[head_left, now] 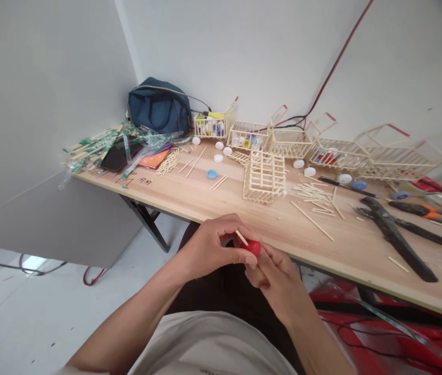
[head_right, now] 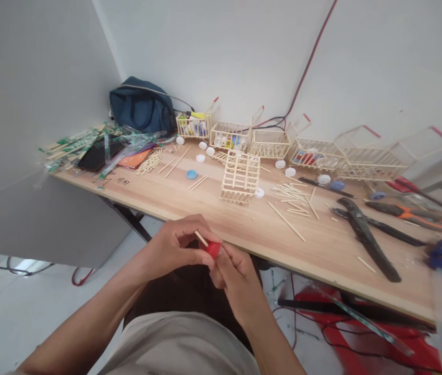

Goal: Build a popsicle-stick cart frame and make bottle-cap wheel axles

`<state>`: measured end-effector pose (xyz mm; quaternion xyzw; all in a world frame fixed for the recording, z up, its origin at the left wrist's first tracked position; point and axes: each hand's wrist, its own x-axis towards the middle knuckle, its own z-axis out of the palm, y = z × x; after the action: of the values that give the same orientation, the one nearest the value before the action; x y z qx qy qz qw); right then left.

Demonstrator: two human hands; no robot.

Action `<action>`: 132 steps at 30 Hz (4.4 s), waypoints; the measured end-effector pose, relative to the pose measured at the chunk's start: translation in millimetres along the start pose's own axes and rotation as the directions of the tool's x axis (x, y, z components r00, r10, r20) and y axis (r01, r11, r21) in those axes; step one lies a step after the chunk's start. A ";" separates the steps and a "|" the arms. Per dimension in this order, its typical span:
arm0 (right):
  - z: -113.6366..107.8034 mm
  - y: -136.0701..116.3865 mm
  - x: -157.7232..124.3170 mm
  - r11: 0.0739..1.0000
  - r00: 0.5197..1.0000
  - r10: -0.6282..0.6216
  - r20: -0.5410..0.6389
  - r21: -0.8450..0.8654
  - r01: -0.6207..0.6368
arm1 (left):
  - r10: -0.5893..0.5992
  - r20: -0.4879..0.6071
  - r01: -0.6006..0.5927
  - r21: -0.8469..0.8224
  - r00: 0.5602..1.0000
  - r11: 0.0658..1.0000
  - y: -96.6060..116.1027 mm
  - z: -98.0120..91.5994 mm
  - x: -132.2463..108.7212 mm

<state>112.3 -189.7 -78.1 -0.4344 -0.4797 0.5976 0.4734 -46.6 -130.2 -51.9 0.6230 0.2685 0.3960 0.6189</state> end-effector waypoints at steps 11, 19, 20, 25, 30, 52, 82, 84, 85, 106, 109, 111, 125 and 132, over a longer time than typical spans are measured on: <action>-14.6 -12.3 3.3 0.906 0.991 -0.126 -0.040 -0.411 0.099 | -0.155 0.057 0.161 -0.125 0.986 0.979 -2.5 3.9 4.6; -6.9 -21.3 -16.7 0.819 0.994 -0.106 0.038 -0.563 0.109 | -0.206 0.077 0.203 0.043 0.976 0.978 0.6 8.4 -18.0; -7.7 -20.3 -19.0 0.823 0.995 -0.083 0.063 -0.558 0.103 | -0.215 0.084 0.210 0.071 0.973 0.975 1.4 9.3 -21.2; -12.1 -19.8 -26.7 0.750 0.990 -0.055 0.127 -0.649 0.125 | -0.203 0.076 0.185 0.200 0.976 0.962 9.7 15.8 -26.9; -9.6 -22.4 -42.2 0.520 0.985 -0.090 0.146 -0.837 0.172 | -0.318 0.180 0.260 0.286 0.931 0.923 18.6 21.0 -35.6; -7.8 -4.9 -117.7 0.783 0.873 0.370 0.319 -0.613 -0.108 | -0.398 0.194 0.361 0.203 0.896 0.910 12.4 59.0 -110.3; -33.9 -64.5 -24.8 0.560 0.989 0.040 0.145 -0.823 0.098 | -0.295 0.241 0.215 0.311 0.925 0.926 35.7 27.8 7.4; -33.8 -63.2 -25.5 0.626 0.986 0.082 0.145 -0.777 0.062 | -0.321 0.260 0.246 0.283 0.910 0.927 34.8 27.8 9.3; -35.0 -64.5 -22.7 0.651 0.986 0.086 0.142 -0.758 0.053 | -0.323 0.269 0.253 0.265 0.907 0.930 34.4 27.1 13.3; -101.2 -162.3 79.9 0.758 0.967 0.060 0.246 -0.642 0.117 | -0.081 0.411 -0.033 0.264 0.908 0.964 72.6 6.4 147.6; -105.8 -163.5 92.0 0.765 0.945 0.145 0.292 -0.639 0.080 | -0.077 0.416 -0.022 0.229 0.906 0.973 66.5 -0.3 154.9; -107.3 -160.9 99.0 0.738 0.945 0.159 0.285 -0.670 0.078 | -0.076 0.391 -0.012 0.217 0.917 0.976 61.1 -4.5 159.0; -76.1 -149.3 146.8 0.188 0.922 -0.328 0.208 -0.942 0.279 | 0.203 0.093 -0.223 0.353 0.975 0.908 42.6 -38.7 177.9; -81.2 -136.6 158.4 0.307 0.901 -0.365 0.234 -0.884 0.354 | 0.191 0.081 -0.205 0.244 0.978 0.948 41.8 -40.3 180.1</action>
<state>184.0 -8.3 32.9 -0.5055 -0.8078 0.1141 0.2810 11.3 37.1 15.0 0.7310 0.2352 0.4013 0.4992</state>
